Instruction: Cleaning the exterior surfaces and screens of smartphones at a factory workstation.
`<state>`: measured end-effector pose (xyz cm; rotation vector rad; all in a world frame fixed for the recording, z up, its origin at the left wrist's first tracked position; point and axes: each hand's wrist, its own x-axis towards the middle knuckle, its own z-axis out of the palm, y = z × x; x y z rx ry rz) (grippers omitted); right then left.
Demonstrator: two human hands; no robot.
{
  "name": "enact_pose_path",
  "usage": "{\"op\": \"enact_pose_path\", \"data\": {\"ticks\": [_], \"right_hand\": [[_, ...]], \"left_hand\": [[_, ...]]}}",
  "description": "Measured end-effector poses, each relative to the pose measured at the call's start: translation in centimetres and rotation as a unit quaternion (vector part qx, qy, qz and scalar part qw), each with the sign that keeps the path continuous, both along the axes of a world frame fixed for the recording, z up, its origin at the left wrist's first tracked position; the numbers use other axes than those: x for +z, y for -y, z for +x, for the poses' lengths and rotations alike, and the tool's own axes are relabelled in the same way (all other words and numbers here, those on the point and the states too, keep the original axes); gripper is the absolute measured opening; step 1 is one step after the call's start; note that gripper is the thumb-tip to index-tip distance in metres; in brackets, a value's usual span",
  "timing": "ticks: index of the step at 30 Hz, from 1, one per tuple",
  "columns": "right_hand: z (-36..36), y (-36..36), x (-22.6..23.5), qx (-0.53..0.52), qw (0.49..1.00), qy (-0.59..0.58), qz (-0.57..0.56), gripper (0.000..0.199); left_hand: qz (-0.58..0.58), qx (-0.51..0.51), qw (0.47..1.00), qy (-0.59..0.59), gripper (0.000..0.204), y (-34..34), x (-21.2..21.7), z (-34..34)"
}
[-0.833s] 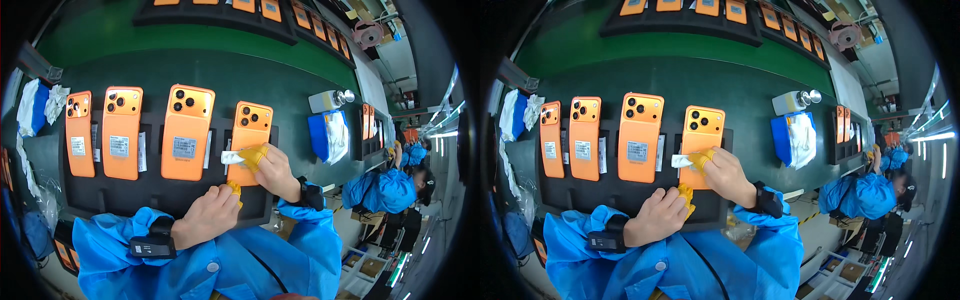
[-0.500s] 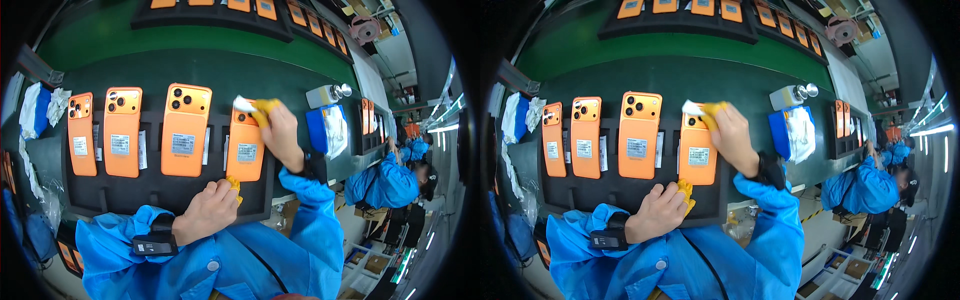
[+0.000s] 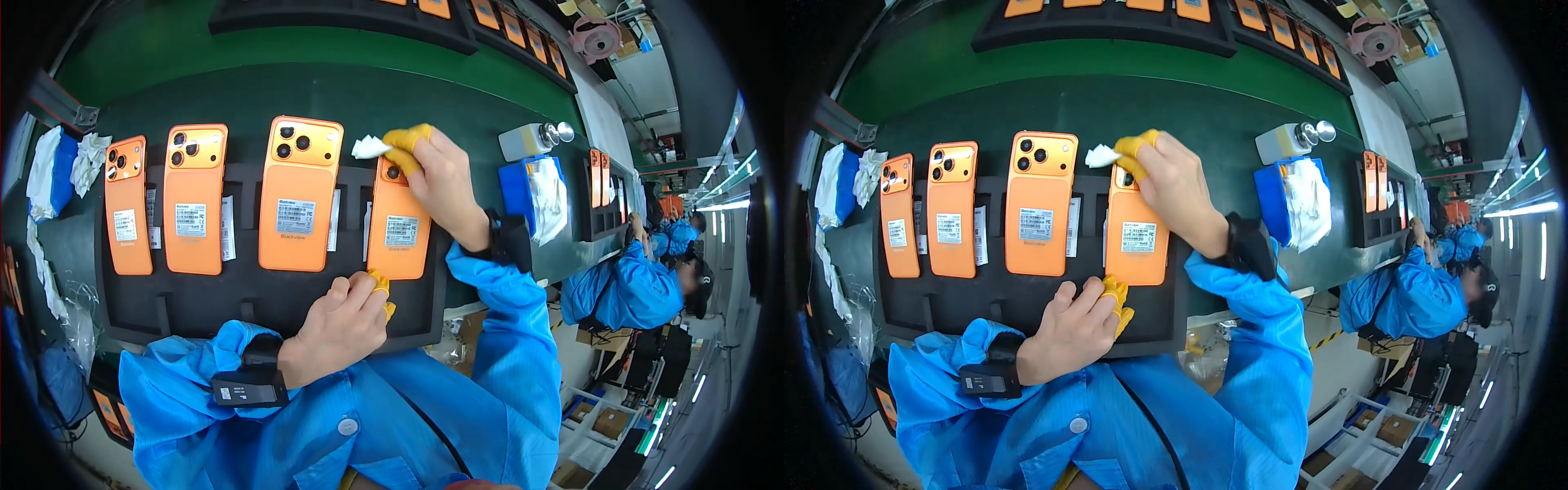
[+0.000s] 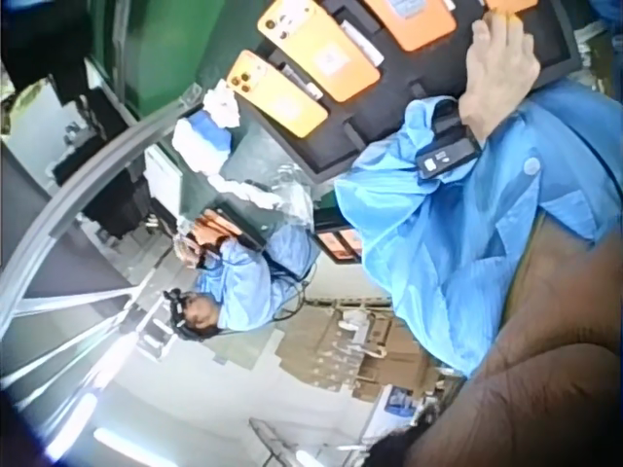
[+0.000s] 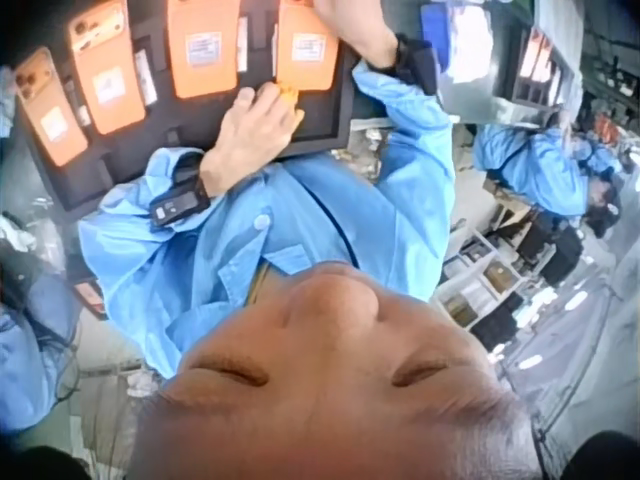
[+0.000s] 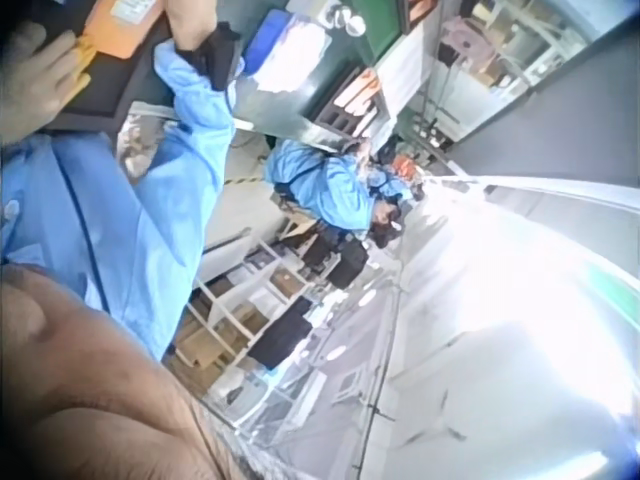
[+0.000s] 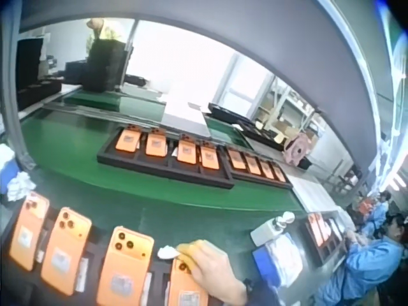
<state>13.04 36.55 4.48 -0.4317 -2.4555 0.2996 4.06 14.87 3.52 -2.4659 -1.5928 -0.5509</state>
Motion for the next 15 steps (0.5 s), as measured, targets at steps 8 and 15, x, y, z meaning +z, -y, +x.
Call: {"op": "enact_pose_path", "data": {"ticks": [8,15], "right_hand": [[5.0,6.3,-1.2,0.059,0.997,0.035,-0.025,0.029],[2.9,-0.1,-0.2,-0.076,0.995,-0.017,-0.061,0.016]], "left_hand": [[-0.009,-0.005,1.000,0.013,0.010,0.2,0.0,0.1],[0.015,-0.003,1.000,-0.008,0.009,-0.2,-0.2,0.2]]}}
